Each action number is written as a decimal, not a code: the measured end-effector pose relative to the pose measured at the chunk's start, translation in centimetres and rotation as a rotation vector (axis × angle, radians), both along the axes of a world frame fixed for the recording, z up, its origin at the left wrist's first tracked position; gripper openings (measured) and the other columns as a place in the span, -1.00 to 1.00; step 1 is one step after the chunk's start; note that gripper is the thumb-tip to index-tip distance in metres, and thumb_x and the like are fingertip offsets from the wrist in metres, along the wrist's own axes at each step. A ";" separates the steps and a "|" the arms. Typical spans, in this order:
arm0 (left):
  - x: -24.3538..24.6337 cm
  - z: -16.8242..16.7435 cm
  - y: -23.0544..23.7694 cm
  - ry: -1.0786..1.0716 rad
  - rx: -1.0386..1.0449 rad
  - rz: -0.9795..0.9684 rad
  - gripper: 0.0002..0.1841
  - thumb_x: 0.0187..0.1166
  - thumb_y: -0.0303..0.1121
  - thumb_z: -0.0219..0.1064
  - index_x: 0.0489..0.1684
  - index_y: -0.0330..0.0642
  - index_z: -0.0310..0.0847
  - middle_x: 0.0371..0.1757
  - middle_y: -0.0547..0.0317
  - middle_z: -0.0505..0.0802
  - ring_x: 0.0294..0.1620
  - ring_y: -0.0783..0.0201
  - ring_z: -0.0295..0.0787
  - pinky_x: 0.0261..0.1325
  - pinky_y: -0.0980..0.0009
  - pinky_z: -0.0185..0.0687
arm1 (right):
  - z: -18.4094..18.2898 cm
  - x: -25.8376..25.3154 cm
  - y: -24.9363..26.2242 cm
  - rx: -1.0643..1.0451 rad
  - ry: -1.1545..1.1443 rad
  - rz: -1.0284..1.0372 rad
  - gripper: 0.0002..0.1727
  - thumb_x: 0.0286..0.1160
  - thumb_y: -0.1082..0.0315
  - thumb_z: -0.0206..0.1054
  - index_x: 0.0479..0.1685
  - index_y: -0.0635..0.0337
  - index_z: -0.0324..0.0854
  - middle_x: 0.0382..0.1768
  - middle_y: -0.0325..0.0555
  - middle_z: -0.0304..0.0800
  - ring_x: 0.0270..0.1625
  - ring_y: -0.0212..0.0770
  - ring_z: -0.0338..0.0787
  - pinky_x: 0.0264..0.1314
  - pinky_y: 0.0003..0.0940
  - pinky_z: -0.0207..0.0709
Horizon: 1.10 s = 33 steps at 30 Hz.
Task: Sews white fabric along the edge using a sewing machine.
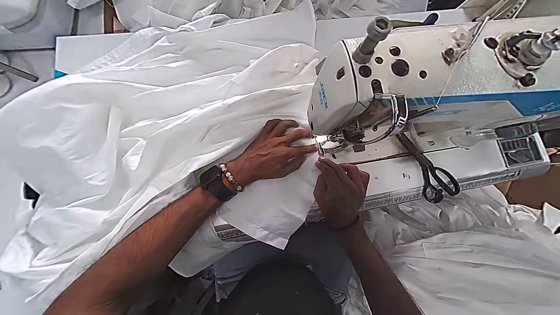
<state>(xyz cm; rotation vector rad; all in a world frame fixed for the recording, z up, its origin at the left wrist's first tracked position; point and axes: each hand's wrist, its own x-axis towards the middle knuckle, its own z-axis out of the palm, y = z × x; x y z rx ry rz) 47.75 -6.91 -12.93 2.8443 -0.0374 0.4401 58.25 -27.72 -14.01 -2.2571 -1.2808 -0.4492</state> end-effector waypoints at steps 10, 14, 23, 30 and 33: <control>-1.4 -0.2 -5.3 0.019 -0.013 0.238 -0.51 0.74 -0.02 0.04 0.55 0.13 0.64 0.70 0.21 0.58 0.80 -0.04 0.27 0.81 -0.19 0.01 | 4.2 -0.4 2.2 -0.084 0.530 -0.055 -0.71 0.30 0.14 0.49 -0.18 0.18 0.75 -0.04 -0.07 0.85 -0.11 -0.09 0.83 -0.18 -0.06 0.72; -1.4 -0.4 -5.3 0.082 -0.001 0.264 -0.47 0.78 0.06 -0.03 0.65 0.22 0.54 0.78 0.31 0.47 0.87 0.02 0.10 0.86 -0.16 -0.13 | 3.7 -6.8 -3.2 -0.013 0.877 -0.022 -0.35 0.48 0.12 0.37 0.49 0.36 0.50 -0.24 -0.16 0.89 -0.31 -0.37 0.86 -0.29 -0.33 0.78; -1.0 -0.4 -4.4 -0.025 0.083 0.239 -0.58 0.76 -0.05 0.06 0.44 0.25 0.73 0.54 0.23 0.68 0.66 0.04 0.35 0.66 0.00 0.11 | 3.9 -6.0 -3.2 0.093 1.031 -0.050 -0.45 0.43 0.31 0.30 0.46 0.30 0.61 -0.54 -0.34 0.76 -0.65 -0.53 0.61 -0.61 -0.52 0.57; -0.9 -0.1 -3.6 -0.053 0.084 0.191 -0.63 0.73 -0.09 0.13 0.30 0.22 0.82 0.47 0.21 0.72 0.60 0.03 0.42 0.64 0.00 0.15 | 4.0 -4.9 -2.3 -0.058 0.868 -0.076 -0.41 0.38 0.25 0.28 0.47 0.23 0.65 -0.65 -0.43 0.56 -0.69 -0.50 0.43 -0.66 -0.48 0.39; -0.8 -0.1 -3.2 -0.063 0.074 0.176 -0.64 0.72 -0.09 0.14 0.29 0.24 0.82 0.44 0.21 0.73 0.58 0.03 0.42 0.63 0.00 0.16 | 3.8 -4.5 -1.8 -0.031 0.825 -0.075 -0.44 0.40 0.30 0.25 0.45 0.26 0.66 -0.73 -0.46 0.47 -0.74 -0.50 0.36 -0.71 -0.50 0.31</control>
